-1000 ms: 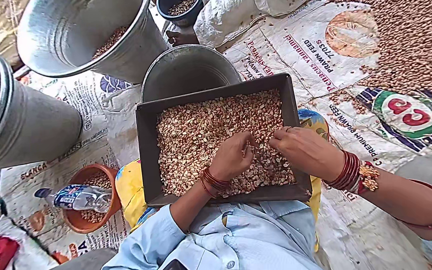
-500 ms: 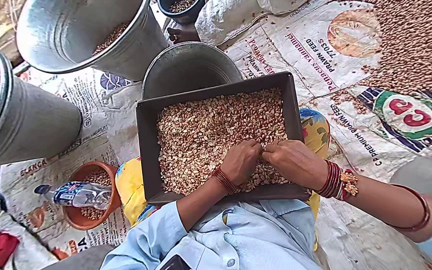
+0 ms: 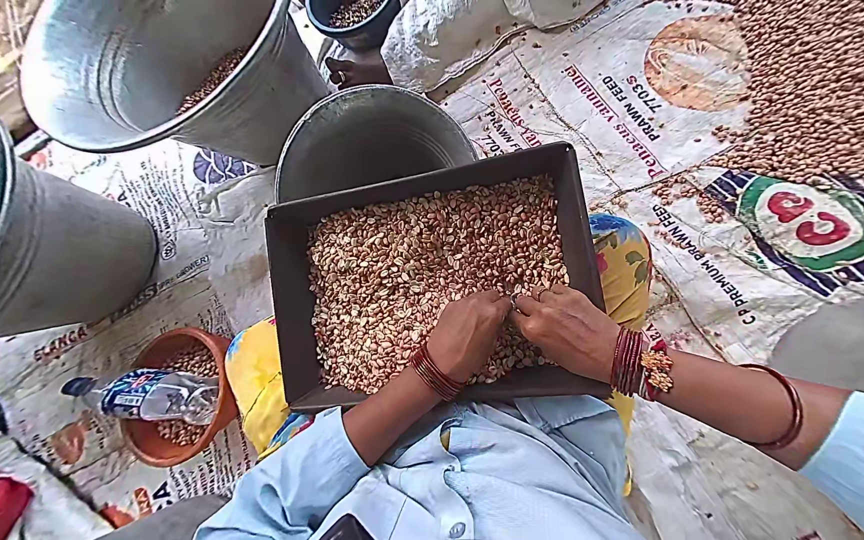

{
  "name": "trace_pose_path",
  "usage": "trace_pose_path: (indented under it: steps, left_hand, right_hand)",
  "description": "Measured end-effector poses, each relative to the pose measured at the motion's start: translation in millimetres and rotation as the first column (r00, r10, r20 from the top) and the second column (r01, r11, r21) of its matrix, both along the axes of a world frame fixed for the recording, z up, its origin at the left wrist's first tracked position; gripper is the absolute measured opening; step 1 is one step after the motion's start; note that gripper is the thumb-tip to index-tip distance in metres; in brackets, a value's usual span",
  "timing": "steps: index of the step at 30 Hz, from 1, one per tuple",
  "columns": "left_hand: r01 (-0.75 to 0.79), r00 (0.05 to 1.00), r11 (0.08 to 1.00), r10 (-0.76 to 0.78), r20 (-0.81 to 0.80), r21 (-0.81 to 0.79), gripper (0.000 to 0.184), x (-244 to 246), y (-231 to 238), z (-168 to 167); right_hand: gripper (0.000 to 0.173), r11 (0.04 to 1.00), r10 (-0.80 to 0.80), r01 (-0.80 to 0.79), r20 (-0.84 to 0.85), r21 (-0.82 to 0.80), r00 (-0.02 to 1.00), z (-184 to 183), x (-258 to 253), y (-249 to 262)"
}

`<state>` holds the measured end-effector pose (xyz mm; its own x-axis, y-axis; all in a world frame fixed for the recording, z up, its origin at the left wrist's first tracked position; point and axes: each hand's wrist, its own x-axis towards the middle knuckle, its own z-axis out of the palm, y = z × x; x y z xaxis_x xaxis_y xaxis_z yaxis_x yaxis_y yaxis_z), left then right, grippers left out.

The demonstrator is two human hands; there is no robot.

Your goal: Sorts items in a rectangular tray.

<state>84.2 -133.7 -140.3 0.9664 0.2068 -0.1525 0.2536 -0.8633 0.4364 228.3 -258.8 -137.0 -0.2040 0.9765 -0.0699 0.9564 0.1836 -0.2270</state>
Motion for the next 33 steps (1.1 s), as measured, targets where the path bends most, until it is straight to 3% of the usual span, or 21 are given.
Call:
trace_pose_path:
  steps: [4, 7, 11, 13, 15, 17, 19, 21, 24, 26, 28, 30, 32, 33]
  left_hand:
    - [-0.035, 0.998, 0.992, 0.028, 0.057, 0.119, 0.016, -2, -8, -3]
    - [-0.071, 0.997, 0.99, 0.067, 0.036, 0.119, 0.017, -2, -12, -3]
    - [-0.074, 0.984, 0.994, 0.086, -0.158, 0.083, 0.022, 3, -15, 9]
    - [-0.07, 0.948, 0.996, 0.081, -0.308, 0.049, 0.027, 8, -14, 18]
    - [-0.071, 0.939, 0.997, 0.067, -0.337, 0.001, 0.028, 9, -10, 21]
    - [-0.112, 0.967, 0.987, 0.081, -0.243, -0.115, 0.025, 4, 2, 18]
    - [-0.183, 0.981, 0.941, 0.156, -0.114, -0.285, 0.023, -1, 17, 17]
    - [-0.23, 0.973, 0.835, 0.213, -0.092, -0.5, 0.024, -4, 26, 19]
    - [-0.166, 0.986, 0.624, 0.114, -0.121, -0.764, 0.016, -3, 23, 20]
    - [-0.14, 0.989, 0.567, 0.042, -0.141, -0.812, 0.006, 1, 21, 18]
    - [-0.187, 0.98, 0.623, 0.064, -0.189, -0.76, 0.007, 3, 31, 29]
    - [-0.239, 0.971, 0.781, 0.2, -0.131, -0.577, 0.012, 2, 53, 46]
    - [-0.318, 0.923, 0.912, 0.36, 0.134, -0.258, 0.011, -3, 78, 62]
    - [-0.381, 0.879, 0.921, 0.388, 0.277, -0.081, 0.012, -6, 89, 69]
  right_hand:
    - [0.015, 1.0, -0.009, 0.009, 0.02, 0.028, 1.0, -2, -4, -1]
    - [0.015, 1.0, -0.017, 0.016, 0.026, 0.025, 1.0, -2, -5, -2]
    - [0.018, 0.999, -0.032, 0.032, 0.03, -0.009, 0.999, -3, -9, -3]
    - [0.023, 0.993, -0.048, 0.049, 0.012, -0.111, 0.999, 3, -9, 0]
    - [0.03, 0.97, -0.092, 0.084, -0.028, -0.229, 0.995, 12, -8, 3]
    - [0.025, 0.976, -0.147, 0.134, -0.063, -0.172, 0.987, 17, -3, 5]
    - [0.018, 0.976, -0.177, 0.188, -0.098, 0.109, 0.979, 14, 2, 6]
    - [0.018, 0.934, -0.172, 0.203, -0.129, 0.293, 0.977, 16, 4, 9]
    - [0.022, 0.919, -0.075, 0.135, -0.173, 0.37, 0.982, 20, 1, 8]
    - [0.025, 0.918, -0.038, 0.106, -0.181, 0.382, 0.983, 19, 1, 7]
    - [0.026, 0.908, -0.041, 0.113, -0.185, 0.402, 0.982, 21, 4, 8]
    - [0.024, 0.908, -0.058, 0.13, -0.186, 0.399, 0.981, 25, 12, 10]
    - [0.022, 0.907, -0.08, 0.146, -0.179, 0.396, 0.981, 28, 19, 12]
    - [0.021, 0.907, -0.088, 0.151, -0.174, 0.393, 0.981, 28, 22, 12]
